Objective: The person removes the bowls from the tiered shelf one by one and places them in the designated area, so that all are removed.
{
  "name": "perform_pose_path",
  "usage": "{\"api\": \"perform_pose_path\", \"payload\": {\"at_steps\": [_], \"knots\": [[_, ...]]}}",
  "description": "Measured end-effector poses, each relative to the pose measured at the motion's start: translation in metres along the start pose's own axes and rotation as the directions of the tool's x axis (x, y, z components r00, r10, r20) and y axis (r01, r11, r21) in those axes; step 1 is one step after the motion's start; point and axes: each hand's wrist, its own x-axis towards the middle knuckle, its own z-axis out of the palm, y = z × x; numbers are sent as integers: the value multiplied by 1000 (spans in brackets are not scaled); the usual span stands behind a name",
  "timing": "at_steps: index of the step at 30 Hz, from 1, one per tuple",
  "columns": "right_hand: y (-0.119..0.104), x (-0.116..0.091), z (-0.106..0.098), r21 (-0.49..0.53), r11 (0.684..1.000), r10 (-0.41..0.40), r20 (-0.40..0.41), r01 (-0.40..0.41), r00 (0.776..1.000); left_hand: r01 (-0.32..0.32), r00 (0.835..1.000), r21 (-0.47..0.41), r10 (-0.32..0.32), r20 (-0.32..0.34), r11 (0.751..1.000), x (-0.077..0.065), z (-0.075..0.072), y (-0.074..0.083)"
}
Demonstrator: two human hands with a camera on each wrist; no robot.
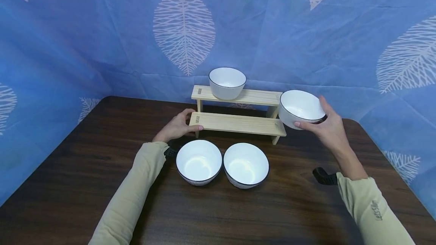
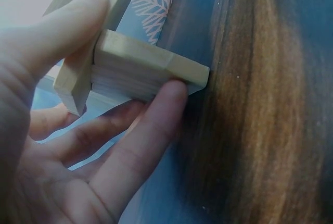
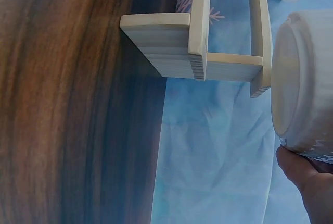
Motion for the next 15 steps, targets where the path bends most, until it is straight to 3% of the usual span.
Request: {"api": "perform_pose_path", "payload": {"at_steps": [15], "knots": [[8, -18, -6, -63, 998, 14, 26, -12, 1000, -8, 1000, -11, 8, 6, 1000, 1, 0, -2]]}}
